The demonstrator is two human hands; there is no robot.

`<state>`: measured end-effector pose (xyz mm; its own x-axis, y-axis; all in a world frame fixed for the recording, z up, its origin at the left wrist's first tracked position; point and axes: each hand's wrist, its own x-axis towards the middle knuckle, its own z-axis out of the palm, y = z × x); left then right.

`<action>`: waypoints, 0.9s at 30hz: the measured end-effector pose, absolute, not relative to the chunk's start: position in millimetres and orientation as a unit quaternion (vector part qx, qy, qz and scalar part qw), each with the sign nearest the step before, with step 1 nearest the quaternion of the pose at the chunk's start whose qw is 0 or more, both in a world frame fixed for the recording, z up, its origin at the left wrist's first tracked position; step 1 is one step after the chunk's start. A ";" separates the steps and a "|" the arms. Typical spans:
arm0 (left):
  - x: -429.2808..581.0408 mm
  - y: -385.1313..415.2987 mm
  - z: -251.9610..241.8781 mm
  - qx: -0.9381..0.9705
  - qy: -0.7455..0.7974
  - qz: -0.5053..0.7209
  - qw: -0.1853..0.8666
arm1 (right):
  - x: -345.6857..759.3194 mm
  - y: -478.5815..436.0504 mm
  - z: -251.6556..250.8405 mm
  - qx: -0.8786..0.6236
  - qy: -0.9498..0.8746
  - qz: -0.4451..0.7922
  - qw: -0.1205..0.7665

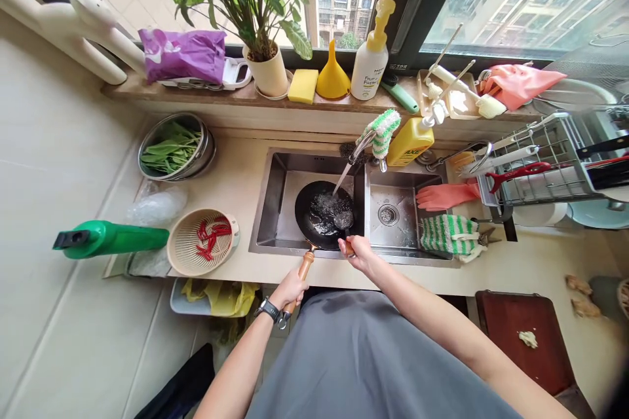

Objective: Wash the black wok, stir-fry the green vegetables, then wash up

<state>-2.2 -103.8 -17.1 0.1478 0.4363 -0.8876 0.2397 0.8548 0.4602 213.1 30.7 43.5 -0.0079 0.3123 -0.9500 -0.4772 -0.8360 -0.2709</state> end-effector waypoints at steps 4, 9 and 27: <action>-2.2 -100.6 -13.0 0.262 0.652 0.061 0.709 | 195.2 65.1 36.6 -0.642 0.034 0.713 0.281; -1.0 -101.0 -17.7 0.278 0.656 0.056 0.699 | 177.4 81.7 41.9 -0.627 -0.034 0.725 0.284; -1.3 -103.1 -18.5 0.261 0.665 0.056 0.697 | 263.4 -4.5 58.0 -0.492 -0.746 0.395 -0.215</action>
<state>-1.3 -103.1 -18.5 0.1089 0.4266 -0.8979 0.2691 0.8569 0.4397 263.4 -4.5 58.0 -0.4245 0.5630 -0.7091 0.9029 0.2042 -0.3783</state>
